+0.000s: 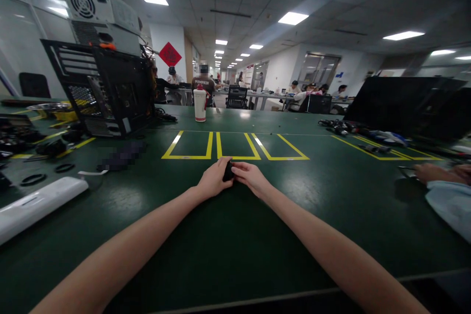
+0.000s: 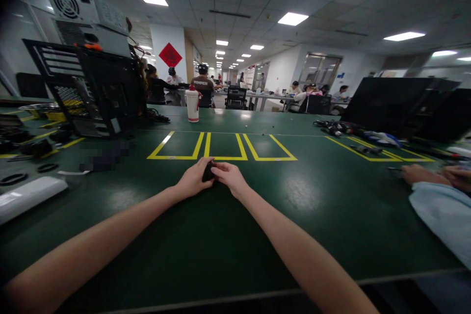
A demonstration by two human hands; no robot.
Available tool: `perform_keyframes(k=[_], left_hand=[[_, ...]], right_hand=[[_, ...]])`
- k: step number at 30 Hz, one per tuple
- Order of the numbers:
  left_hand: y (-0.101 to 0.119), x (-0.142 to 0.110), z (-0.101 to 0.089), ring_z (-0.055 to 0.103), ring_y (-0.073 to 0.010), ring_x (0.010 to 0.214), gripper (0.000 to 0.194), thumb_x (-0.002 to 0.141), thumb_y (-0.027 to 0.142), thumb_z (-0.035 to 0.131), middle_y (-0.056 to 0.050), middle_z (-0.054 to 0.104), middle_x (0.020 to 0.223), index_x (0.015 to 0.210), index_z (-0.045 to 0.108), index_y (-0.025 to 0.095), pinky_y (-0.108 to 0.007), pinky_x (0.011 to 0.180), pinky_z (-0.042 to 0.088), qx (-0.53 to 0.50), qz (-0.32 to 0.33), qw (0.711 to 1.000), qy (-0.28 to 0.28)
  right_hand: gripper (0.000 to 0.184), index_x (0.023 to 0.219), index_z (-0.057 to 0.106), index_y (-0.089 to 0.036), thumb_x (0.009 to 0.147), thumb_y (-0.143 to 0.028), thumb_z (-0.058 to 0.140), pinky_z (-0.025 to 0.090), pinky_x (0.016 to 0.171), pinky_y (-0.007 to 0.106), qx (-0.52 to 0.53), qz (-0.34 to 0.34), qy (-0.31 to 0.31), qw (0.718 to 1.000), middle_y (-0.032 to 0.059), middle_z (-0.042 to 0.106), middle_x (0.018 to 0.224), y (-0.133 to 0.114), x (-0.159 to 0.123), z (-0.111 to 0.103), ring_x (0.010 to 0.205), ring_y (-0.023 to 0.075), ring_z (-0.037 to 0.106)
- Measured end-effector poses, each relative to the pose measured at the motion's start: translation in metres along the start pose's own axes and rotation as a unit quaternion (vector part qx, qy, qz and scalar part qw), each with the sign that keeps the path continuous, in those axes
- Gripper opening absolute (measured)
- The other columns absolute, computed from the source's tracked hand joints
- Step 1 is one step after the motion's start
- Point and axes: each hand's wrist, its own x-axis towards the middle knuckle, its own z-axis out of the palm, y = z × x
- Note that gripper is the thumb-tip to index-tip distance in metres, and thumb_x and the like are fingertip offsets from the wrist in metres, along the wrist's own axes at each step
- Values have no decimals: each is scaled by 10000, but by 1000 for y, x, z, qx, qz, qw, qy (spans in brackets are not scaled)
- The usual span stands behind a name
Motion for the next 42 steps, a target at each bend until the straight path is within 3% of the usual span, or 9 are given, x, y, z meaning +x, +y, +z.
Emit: perform_keyframes(k=[9, 16, 25, 29, 36, 42], left_hand=[[-1, -13, -16, 439, -232, 1074, 572, 709, 271, 576, -87, 407, 1167, 1193, 277, 210, -397, 921, 382, -33, 80, 996, -27], [-4, -16, -18, 448, -233, 1056, 576, 715, 294, 582, -86, 401, 1166, 1193, 270, 212, -402, 902, 399, -31, 72, 997, -27], [-8, -19, -15, 424, -242, 1098, 606, 713, 305, 590, -91, 391, 1192, 1209, 254, 208, -420, 924, 384, -24, 79, 997, -11], [-9, -19, -15, 430, -245, 1092, 600, 715, 313, 586, -90, 392, 1192, 1208, 257, 216, -428, 901, 402, -26, 79, 996, -10], [-9, -19, -14, 435, -243, 1086, 591, 719, 306, 582, -87, 391, 1192, 1204, 257, 219, -430, 896, 408, -28, 78, 997, -8], [-6, -20, -15, 440, -246, 1080, 598, 709, 302, 595, -87, 399, 1182, 1200, 265, 217, -432, 892, 411, -27, 76, 997, -6]], right_hand=[[316, 925, 537, -149, 634, -213, 640, 411, 868, 316, -66, -108, -40, 991, 43, 582, 969, 2, -11, 5, 913, 143, 555], [311, 941, 517, -167, 655, -231, 621, 416, 855, 313, -84, -117, -58, 988, 45, 562, 1010, -2, -19, 12, 936, 153, 551], [313, 958, 560, -180, 677, -307, 613, 399, 864, 324, -110, -125, -11, 986, 48, 585, 997, 8, -6, 13, 939, 159, 537], [320, 982, 570, -179, 687, -298, 602, 411, 849, 343, -112, -103, -19, 988, 53, 598, 991, 10, -5, 12, 923, 175, 554], [323, 981, 531, -200, 673, -239, 618, 412, 882, 348, -92, -129, -63, 985, 33, 580, 1019, 3, -17, 15, 991, 174, 539], [235, 920, 548, -196, 709, -295, 582, 408, 881, 347, -120, -144, -24, 982, 20, 584, 951, 6, -16, 17, 937, 152, 545]])
